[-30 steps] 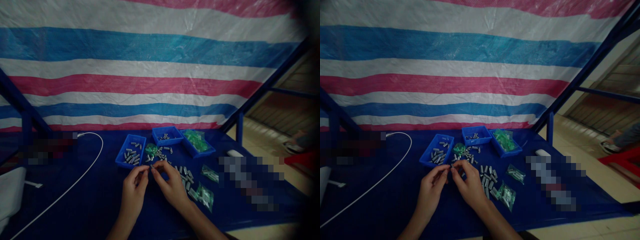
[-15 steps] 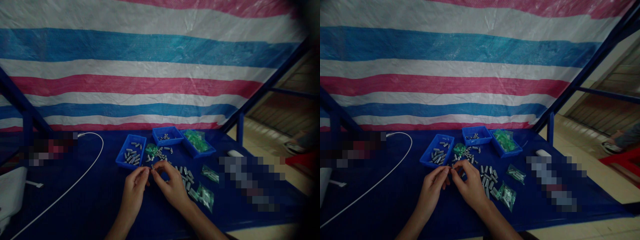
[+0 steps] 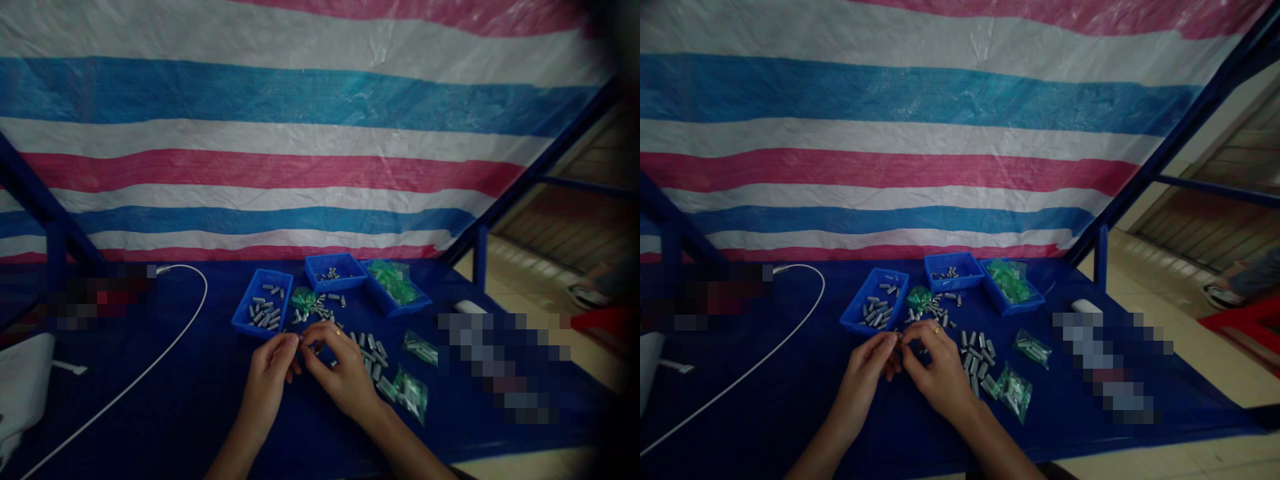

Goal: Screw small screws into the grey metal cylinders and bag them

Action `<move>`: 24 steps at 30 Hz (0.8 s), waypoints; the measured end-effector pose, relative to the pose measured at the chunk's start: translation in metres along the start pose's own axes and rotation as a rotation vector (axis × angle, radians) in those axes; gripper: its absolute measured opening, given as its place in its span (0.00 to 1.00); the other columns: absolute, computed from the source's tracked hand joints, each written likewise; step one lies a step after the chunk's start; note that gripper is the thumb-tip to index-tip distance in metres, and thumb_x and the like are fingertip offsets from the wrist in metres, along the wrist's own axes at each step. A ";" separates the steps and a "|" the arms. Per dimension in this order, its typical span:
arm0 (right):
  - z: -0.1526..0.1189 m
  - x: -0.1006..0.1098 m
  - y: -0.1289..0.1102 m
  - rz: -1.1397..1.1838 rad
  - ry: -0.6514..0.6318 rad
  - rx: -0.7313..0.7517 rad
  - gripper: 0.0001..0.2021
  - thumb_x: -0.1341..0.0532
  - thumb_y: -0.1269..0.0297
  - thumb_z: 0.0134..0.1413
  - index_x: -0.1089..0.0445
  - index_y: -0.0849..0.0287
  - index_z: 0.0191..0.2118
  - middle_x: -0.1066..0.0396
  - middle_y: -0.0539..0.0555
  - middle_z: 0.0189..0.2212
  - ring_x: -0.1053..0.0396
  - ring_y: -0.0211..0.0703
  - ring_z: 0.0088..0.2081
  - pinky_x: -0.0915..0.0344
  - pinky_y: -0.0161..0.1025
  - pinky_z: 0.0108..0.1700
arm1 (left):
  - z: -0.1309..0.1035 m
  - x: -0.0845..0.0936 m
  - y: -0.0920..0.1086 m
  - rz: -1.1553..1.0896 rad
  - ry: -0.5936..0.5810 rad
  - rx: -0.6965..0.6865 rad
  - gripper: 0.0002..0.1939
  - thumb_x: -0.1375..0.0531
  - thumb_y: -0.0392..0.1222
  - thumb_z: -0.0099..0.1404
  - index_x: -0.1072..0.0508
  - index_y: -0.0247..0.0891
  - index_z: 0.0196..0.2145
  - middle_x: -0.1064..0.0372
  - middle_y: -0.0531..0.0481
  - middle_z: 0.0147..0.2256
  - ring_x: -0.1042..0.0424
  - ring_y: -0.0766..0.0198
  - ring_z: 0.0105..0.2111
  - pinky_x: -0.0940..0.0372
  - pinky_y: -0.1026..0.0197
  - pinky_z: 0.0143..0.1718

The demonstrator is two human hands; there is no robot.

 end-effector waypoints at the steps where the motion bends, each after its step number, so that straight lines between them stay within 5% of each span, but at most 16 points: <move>1: 0.000 0.000 0.000 0.000 -0.005 0.008 0.04 0.42 0.73 0.54 0.35 0.56 0.33 0.32 0.51 0.34 0.32 0.39 0.37 0.36 0.36 0.40 | 0.000 0.000 -0.001 -0.009 -0.003 0.009 0.16 0.44 0.50 0.62 0.26 0.33 0.32 0.37 0.54 0.20 0.40 0.70 0.20 0.47 0.67 0.21; 9: 0.000 0.001 -0.003 -0.005 0.013 0.002 0.04 0.43 0.72 0.54 0.34 0.56 0.34 0.30 0.52 0.34 0.31 0.41 0.36 0.34 0.37 0.37 | 0.000 0.000 -0.003 -0.151 -0.014 0.092 0.14 0.40 0.48 0.59 0.26 0.33 0.34 0.37 0.54 0.20 0.39 0.70 0.20 0.47 0.68 0.21; 24: -0.002 0.004 0.006 -0.018 0.038 -0.090 0.04 0.45 0.69 0.58 0.34 0.56 0.38 0.30 0.51 0.33 0.32 0.39 0.33 0.36 0.36 0.36 | 0.001 0.003 -0.001 -0.200 0.069 0.049 0.15 0.37 0.45 0.56 0.28 0.36 0.40 0.30 0.51 0.29 0.35 0.71 0.22 0.42 0.68 0.21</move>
Point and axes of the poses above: each hand's wrist, its own z-axis towards the middle knuckle, its own x-axis out of the back of the hand, y = z × x, the point moved 4 cm from there along z, towards the middle knuckle
